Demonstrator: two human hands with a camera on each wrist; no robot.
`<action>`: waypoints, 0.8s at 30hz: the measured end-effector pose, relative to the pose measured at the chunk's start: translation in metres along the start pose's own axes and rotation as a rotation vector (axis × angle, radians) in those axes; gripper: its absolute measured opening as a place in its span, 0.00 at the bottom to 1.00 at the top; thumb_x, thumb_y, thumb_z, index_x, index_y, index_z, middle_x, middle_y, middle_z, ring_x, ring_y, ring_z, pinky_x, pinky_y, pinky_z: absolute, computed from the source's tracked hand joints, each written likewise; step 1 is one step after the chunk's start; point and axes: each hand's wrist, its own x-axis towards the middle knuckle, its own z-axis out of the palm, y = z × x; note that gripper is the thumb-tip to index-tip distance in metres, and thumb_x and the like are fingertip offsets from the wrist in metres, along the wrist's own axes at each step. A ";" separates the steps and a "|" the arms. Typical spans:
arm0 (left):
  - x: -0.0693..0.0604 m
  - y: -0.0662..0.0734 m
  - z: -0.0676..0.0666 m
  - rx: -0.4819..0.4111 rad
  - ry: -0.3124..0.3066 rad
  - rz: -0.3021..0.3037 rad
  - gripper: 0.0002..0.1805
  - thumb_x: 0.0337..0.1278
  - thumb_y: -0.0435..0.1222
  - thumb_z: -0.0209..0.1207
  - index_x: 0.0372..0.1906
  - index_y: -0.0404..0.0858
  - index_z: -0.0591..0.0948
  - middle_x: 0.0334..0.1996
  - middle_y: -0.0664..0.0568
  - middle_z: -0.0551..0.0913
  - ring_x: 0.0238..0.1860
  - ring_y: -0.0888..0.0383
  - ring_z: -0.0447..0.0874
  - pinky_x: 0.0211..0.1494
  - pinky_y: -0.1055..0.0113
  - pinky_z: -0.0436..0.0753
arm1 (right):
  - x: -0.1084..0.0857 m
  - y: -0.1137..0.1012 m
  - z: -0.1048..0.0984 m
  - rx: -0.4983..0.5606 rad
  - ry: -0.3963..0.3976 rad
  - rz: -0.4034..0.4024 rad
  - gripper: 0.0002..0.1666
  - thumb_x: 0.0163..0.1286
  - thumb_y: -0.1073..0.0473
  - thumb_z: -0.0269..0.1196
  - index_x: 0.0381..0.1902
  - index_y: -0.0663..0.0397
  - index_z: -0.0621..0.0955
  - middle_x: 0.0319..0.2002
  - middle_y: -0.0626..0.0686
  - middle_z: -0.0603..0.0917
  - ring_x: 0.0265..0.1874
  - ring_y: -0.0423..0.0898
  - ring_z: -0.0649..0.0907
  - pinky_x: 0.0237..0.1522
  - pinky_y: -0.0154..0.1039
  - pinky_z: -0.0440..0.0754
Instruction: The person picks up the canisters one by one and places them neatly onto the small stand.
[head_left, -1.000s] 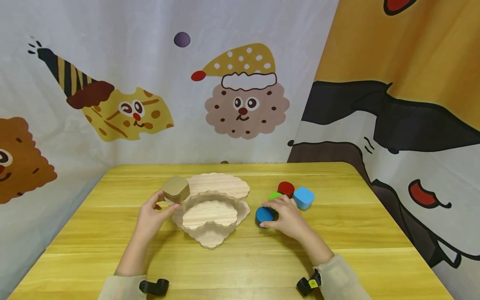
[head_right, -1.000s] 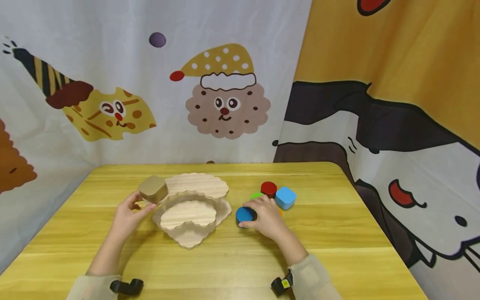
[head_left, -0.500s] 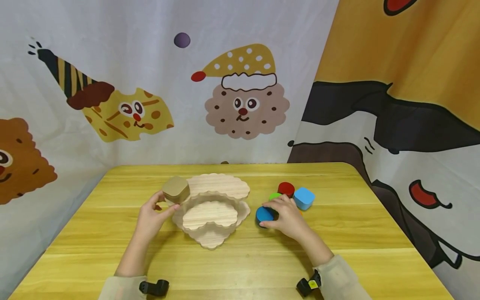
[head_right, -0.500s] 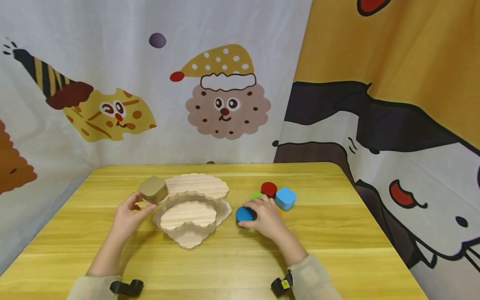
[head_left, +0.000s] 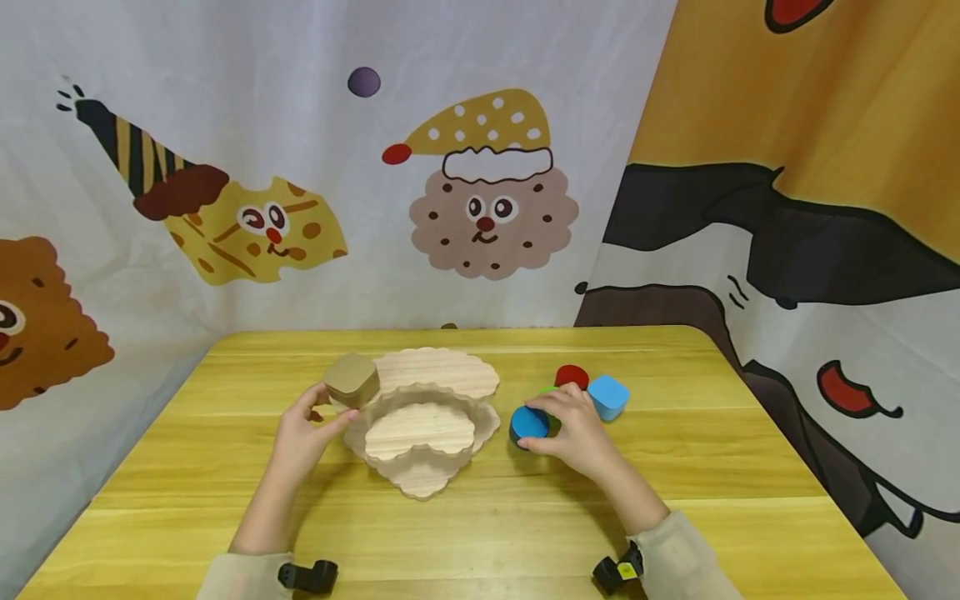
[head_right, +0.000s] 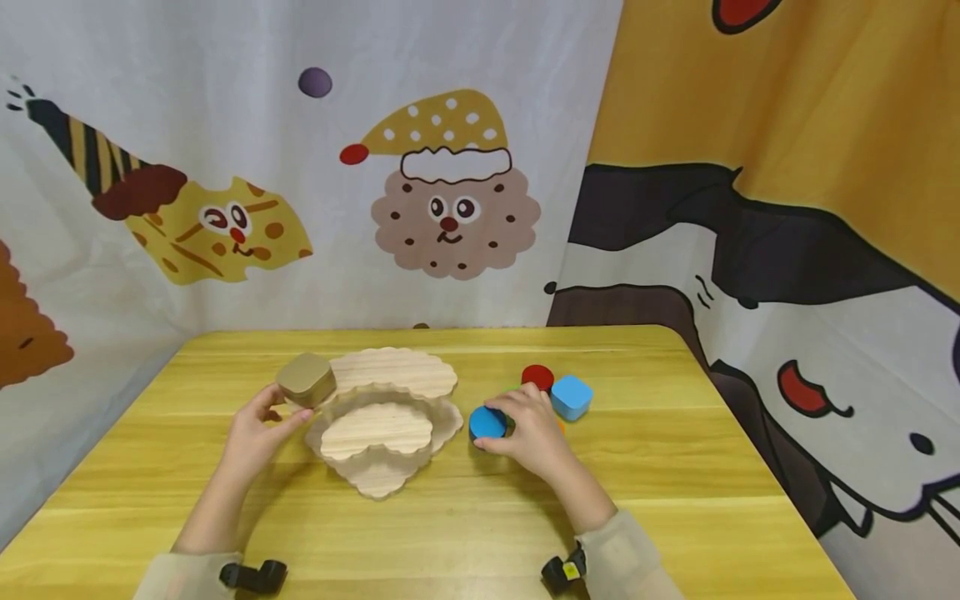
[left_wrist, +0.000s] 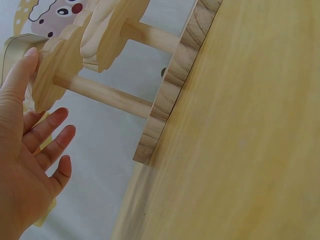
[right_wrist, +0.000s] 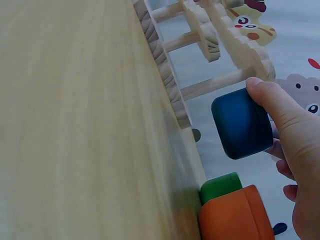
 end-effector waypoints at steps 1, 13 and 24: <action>0.000 0.000 0.000 0.001 0.001 0.001 0.27 0.51 0.40 0.70 0.55 0.34 0.77 0.45 0.43 0.78 0.46 0.49 0.71 0.44 0.59 0.67 | 0.000 -0.001 -0.001 0.004 0.010 -0.004 0.33 0.41 0.44 0.79 0.44 0.54 0.85 0.42 0.50 0.84 0.42 0.46 0.73 0.45 0.48 0.67; 0.001 -0.002 0.001 0.002 0.005 0.008 0.27 0.51 0.41 0.70 0.55 0.34 0.77 0.45 0.44 0.78 0.45 0.53 0.71 0.45 0.57 0.67 | 0.007 -0.014 -0.014 0.033 0.109 -0.070 0.33 0.39 0.46 0.80 0.44 0.54 0.86 0.43 0.50 0.84 0.42 0.46 0.72 0.40 0.44 0.71; 0.000 -0.001 0.001 0.009 0.013 0.038 0.27 0.52 0.39 0.69 0.55 0.32 0.76 0.43 0.43 0.78 0.45 0.48 0.72 0.44 0.64 0.67 | 0.013 -0.030 -0.026 0.057 0.119 -0.053 0.34 0.40 0.45 0.80 0.45 0.54 0.85 0.44 0.48 0.83 0.41 0.44 0.70 0.41 0.44 0.69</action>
